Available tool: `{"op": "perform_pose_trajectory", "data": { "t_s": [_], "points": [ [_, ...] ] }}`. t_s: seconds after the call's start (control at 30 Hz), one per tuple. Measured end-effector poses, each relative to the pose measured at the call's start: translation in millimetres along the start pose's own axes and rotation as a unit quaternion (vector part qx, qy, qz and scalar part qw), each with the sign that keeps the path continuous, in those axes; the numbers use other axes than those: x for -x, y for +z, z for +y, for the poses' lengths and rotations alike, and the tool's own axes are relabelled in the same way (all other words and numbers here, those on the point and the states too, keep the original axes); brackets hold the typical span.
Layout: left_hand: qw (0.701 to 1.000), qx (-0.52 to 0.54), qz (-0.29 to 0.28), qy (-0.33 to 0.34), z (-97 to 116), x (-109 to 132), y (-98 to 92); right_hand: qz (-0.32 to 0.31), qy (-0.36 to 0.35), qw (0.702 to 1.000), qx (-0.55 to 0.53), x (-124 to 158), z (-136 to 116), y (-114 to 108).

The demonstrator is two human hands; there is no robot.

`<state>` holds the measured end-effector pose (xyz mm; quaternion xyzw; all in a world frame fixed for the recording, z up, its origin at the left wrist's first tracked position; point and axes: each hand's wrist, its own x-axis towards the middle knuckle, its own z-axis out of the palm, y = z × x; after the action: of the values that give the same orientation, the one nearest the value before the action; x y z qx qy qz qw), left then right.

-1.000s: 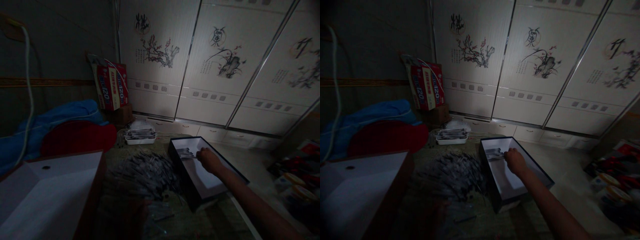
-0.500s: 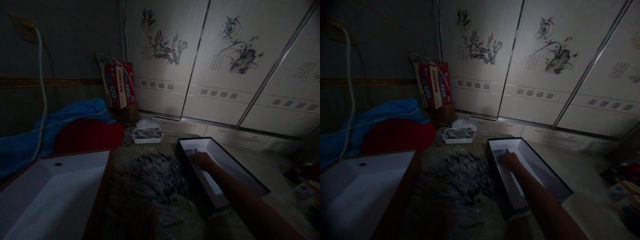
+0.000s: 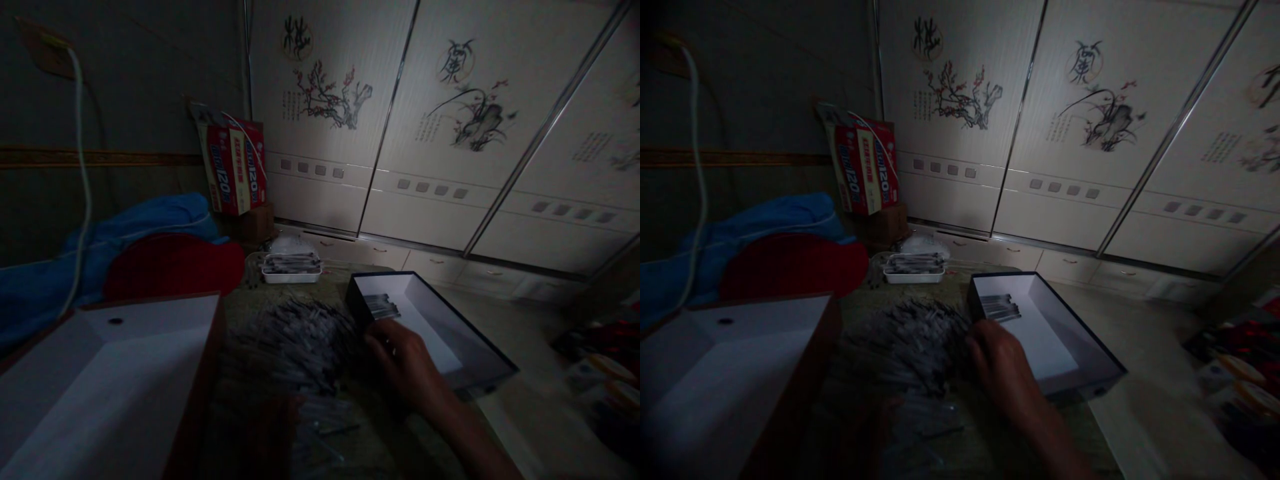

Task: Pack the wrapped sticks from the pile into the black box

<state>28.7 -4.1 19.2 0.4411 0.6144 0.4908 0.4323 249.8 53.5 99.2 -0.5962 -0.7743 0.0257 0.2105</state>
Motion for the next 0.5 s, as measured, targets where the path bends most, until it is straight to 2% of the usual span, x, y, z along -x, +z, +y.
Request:
{"op": "perform_pose_trajectory", "data": {
  "t_s": [0.07, 0.17, 0.33, 0.5],
  "points": [
    [1.000, -0.004, 0.005, 0.004, 0, -3, 1.2, -0.033, 0.008, 0.993, -0.116, 28, -19, 20],
    [1.000, -0.009, 0.012, 0.010, -1, -5, 0.4, -0.084, 0.043, 0.983, -0.159, 60, -36, 57],
    [0.999, -0.016, 0.024, 0.027, -4, -7, 1.2, -0.088, 0.045, 0.992, -0.084, 83, -47, 98],
    [0.998, -0.026, 0.029, 0.058, -10, -2, -0.4, -0.087, 0.068, 0.994, 0.007, 85, -46, 112]
  ]
}}
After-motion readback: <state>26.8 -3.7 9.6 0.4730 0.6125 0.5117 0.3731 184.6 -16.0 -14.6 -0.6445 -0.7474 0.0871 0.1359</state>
